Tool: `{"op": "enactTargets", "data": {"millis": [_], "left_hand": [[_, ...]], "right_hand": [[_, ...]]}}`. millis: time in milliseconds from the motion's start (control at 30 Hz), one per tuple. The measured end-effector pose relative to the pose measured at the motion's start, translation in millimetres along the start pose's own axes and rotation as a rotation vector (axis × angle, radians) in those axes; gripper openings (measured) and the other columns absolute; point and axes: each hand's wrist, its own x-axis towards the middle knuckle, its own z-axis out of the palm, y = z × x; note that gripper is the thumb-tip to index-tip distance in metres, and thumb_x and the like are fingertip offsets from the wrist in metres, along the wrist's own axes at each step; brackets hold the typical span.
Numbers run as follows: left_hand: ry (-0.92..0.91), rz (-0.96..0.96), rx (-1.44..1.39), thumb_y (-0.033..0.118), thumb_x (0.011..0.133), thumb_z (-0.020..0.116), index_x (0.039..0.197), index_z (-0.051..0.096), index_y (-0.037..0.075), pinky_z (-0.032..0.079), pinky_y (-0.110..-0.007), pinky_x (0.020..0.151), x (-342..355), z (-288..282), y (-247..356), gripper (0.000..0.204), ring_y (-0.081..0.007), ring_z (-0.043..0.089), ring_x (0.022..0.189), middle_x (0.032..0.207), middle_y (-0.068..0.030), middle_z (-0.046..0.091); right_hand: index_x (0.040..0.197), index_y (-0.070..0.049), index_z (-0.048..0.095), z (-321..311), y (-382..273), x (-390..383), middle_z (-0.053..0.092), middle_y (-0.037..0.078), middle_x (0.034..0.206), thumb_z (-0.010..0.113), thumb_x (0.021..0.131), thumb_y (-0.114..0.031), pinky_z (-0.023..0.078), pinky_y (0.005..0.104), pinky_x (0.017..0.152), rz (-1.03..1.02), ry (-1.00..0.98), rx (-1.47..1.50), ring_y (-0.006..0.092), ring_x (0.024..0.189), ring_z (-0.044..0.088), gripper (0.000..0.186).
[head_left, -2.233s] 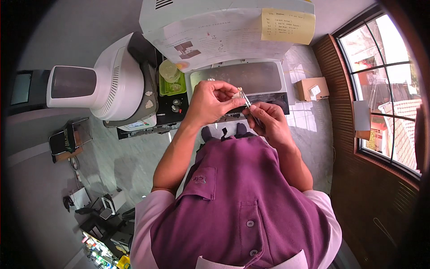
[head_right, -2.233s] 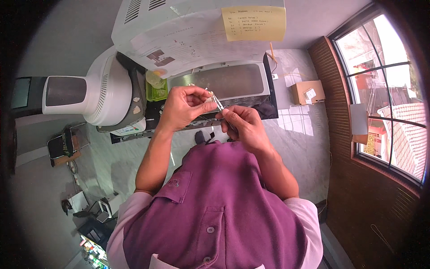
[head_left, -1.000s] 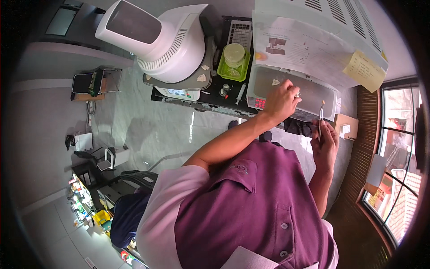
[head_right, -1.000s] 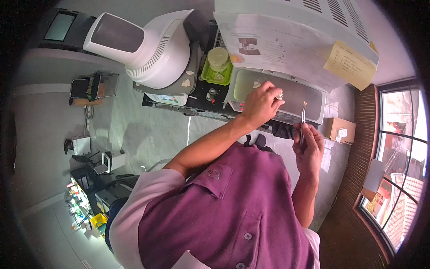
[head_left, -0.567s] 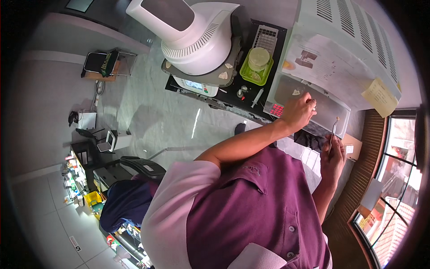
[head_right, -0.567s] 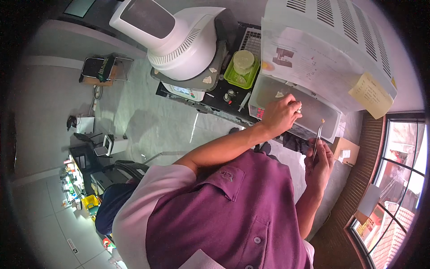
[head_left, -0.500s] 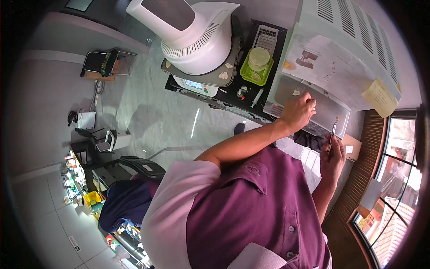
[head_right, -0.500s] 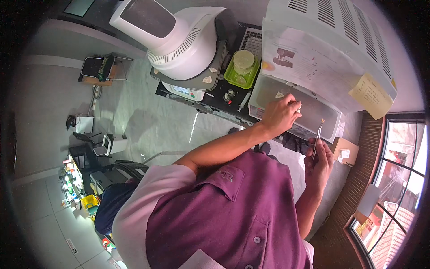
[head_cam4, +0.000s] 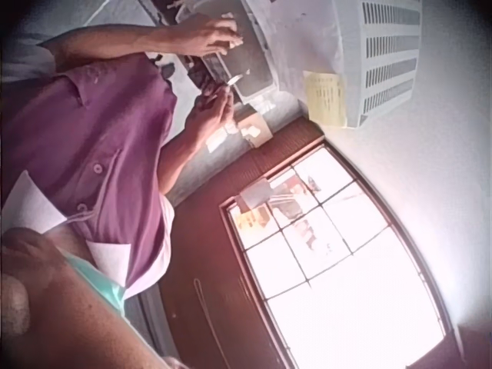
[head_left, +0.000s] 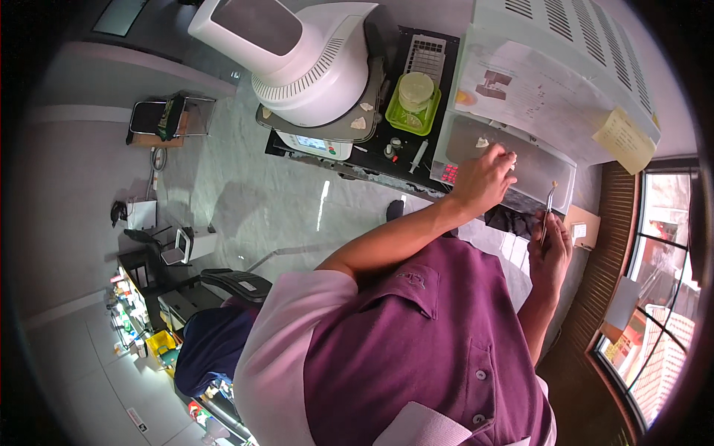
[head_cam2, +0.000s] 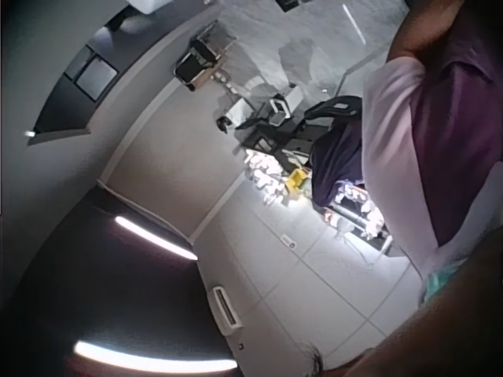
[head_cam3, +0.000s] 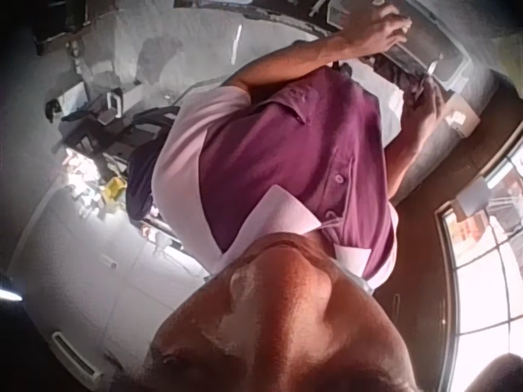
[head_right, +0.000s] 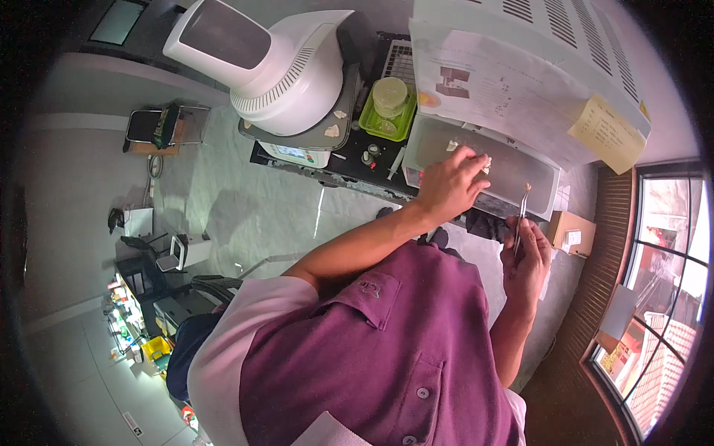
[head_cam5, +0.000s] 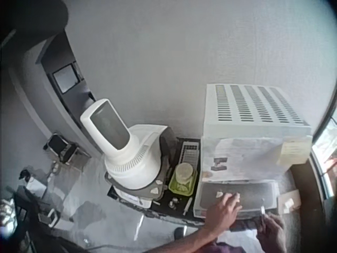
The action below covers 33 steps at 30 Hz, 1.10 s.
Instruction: The person applies a substance to small dental prosthetics using a brush and a thin tool, then places the items into a laboratory furnace and operates the device controls.
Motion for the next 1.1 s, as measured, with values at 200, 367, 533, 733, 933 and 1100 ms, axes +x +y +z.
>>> {"op": "enactTargets", "data": {"millis": [200, 367, 533, 733, 933, 1100], "left_hand": [[0.243, -0.084, -0.339, 0.021, 0.087, 0.079, 0.094, 0.074, 0.006, 0.045, -0.029, 0.048, -37.4, -54.6, -27.1, 0.017, -0.0151, 0.058, 0.052, 0.071, -0.0052, 0.065], [0.567, -0.285, 0.239, 0.018, 0.087, 0.077, 0.101, 0.077, 0.003, 0.050, -0.037, 0.074, -75.2, -94.5, -157.4, 0.020, -0.0197, 0.063, 0.076, 0.076, -0.0046, 0.068], [0.494, -0.353, 0.639, 0.022, 0.084, 0.079, 0.116, 0.075, 0.006, 0.045, -0.045, 0.089, -78.0, -111.4, -214.9, 0.036, -0.0300, 0.057, 0.097, 0.095, -0.0116, 0.063], [0.439, -0.278, 0.674, 0.025, 0.086, 0.076, 0.119, 0.074, 0.009, 0.043, -0.050, 0.087, -81.7, -107.5, -233.3, 0.037, -0.0352, 0.053, 0.096, 0.098, -0.0134, 0.057], [0.463, -0.285, 0.682, 0.022, 0.086, 0.077, 0.126, 0.070, 0.003, 0.042, -0.048, 0.087, -83.6, -112.3, -226.3, 0.045, -0.0344, 0.054, 0.096, 0.099, -0.0150, 0.057], [0.568, -0.372, 0.542, 0.022, 0.085, 0.077, 0.128, 0.067, 0.002, 0.044, -0.049, 0.087, -84.0, -107.1, -221.9, 0.049, -0.0337, 0.055, 0.097, 0.101, -0.0150, 0.057]], "right_hand": [[0.105, 0.000, 0.068, -5.0, -2.0, -1.7, 0.058, -0.001, 0.066, 0.060, 0.104, -0.023, 0.021, 0.0188, 0.039, -0.023, 0.038, 0.044, 0.0011, 0.042, 0.032, 0.025], [0.103, 0.001, 0.069, -6.0, 0.3, 0.6, 0.058, 0.001, 0.066, 0.059, 0.104, -0.022, 0.022, 0.0196, 0.038, 0.002, 0.032, 0.036, 0.0018, 0.041, 0.032, 0.025], [0.103, 0.001, 0.069, -0.3, -3.6, -4.5, 0.057, 0.000, 0.066, 0.059, 0.104, -0.021, 0.022, 0.0197, 0.039, 0.012, 0.045, -0.010, 0.0025, 0.041, 0.032, 0.025], [0.104, 0.004, 0.067, 14.5, -6.1, -3.6, 0.056, 0.001, 0.069, 0.055, 0.104, -0.021, 0.024, 0.0207, 0.040, 0.096, 0.011, 0.000, 0.0053, 0.046, 0.037, 0.028], [0.101, 0.000, 0.068, 21.5, -7.4, -3.4, 0.058, 0.001, 0.068, 0.055, 0.105, -0.022, 0.028, 0.0208, 0.040, 0.140, -0.071, 0.052, 0.0059, 0.045, 0.041, 0.026], [0.101, 0.001, 0.068, 10.1, 3.0, -1.3, 0.058, 0.002, 0.070, 0.055, 0.105, -0.022, 0.024, 0.0208, 0.036, 0.114, 0.023, 0.060, 0.0057, 0.042, 0.035, 0.026]]}}
